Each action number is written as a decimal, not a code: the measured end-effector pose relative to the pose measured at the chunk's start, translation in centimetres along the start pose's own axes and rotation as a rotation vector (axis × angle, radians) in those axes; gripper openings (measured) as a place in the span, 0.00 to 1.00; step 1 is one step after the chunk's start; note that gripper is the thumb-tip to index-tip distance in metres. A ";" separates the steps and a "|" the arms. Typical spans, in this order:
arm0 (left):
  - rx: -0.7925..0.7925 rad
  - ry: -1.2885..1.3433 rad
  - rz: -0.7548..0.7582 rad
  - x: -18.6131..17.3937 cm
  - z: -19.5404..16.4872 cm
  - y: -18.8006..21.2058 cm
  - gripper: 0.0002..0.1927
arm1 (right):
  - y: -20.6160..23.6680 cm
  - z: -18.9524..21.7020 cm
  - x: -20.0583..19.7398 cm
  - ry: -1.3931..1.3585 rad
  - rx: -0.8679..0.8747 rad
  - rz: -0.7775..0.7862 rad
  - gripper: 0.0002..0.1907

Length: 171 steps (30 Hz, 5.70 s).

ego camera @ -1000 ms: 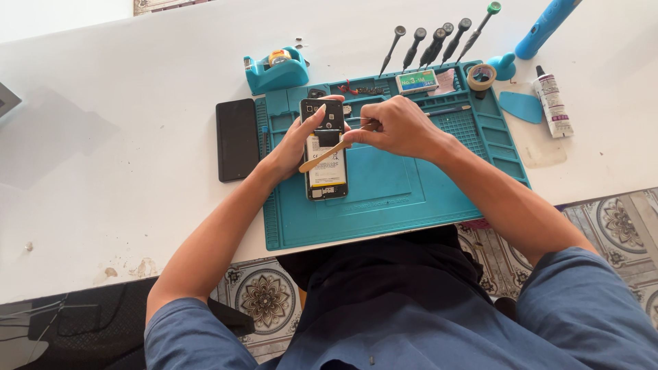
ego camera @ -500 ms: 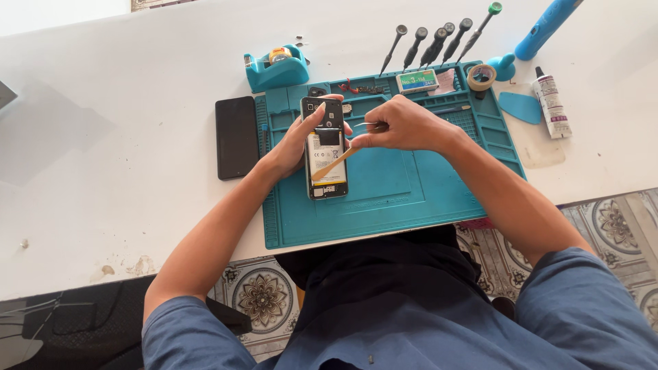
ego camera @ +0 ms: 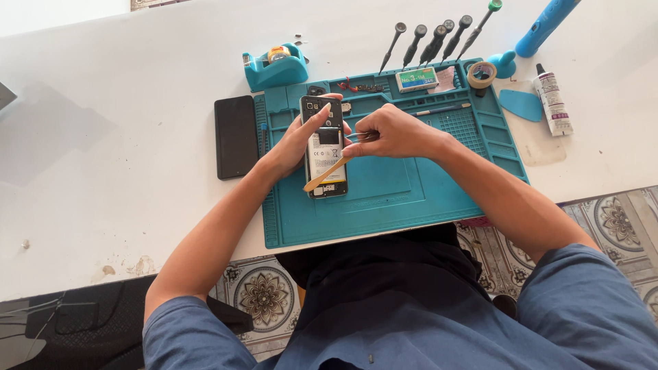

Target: The person cleans the interior of a disassembled smartphone with a small brush, then uses a screwdriver to remove screws from the camera module and battery area. The person handles the phone, brush, and screwdriver while working on a blue anti-static mat.

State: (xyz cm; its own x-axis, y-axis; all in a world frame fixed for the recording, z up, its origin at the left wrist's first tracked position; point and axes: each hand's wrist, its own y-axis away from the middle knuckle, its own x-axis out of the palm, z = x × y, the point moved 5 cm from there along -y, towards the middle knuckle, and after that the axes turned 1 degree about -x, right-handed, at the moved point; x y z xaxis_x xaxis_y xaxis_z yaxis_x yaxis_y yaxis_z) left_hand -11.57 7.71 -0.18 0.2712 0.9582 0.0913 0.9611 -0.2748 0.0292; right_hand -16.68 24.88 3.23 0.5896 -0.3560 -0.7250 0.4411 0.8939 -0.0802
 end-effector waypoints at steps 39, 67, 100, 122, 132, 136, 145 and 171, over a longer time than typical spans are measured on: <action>-0.004 -0.002 -0.013 0.2 -0.5 0.1 0.39 | 0.2 -3.4 -3.5 0.067 0.112 0.002 0.26; 0.063 -0.069 -0.007 1.2 -0.5 0.3 0.42 | 1.9 -4.4 -7.6 0.113 0.089 -0.306 0.24; 0.042 -0.046 0.084 1.0 -0.1 0.2 0.39 | 0.7 -2.0 -2.4 -0.028 0.119 -0.418 0.21; 0.254 0.393 0.005 0.1 -0.2 0.6 0.46 | 0.4 -1.6 -0.8 -0.014 0.116 -0.174 0.26; 0.260 0.440 -0.011 0.0 -0.2 0.3 0.47 | 0.9 -3.8 -2.3 0.045 0.192 -0.017 0.25; 0.257 0.425 -0.036 -0.2 -0.2 0.2 0.45 | 1.0 -4.1 -2.8 0.042 0.176 0.020 0.21; 0.229 0.374 -0.077 -0.3 -0.2 0.1 0.42 | 1.6 -5.0 -3.2 0.155 0.255 0.110 0.24; 0.260 0.369 -0.069 -1.0 0.1 0.4 0.35 | 2.2 -5.2 -7.6 0.289 0.141 -0.249 0.26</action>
State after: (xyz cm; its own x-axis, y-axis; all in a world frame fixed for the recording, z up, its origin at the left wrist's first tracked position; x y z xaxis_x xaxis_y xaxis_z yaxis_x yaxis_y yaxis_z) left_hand -11.40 6.69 -0.35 0.2139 0.8680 0.4481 0.9705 -0.1366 -0.1988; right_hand -23.66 30.99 5.00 0.2475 -0.4479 -0.8591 0.6469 0.7366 -0.1976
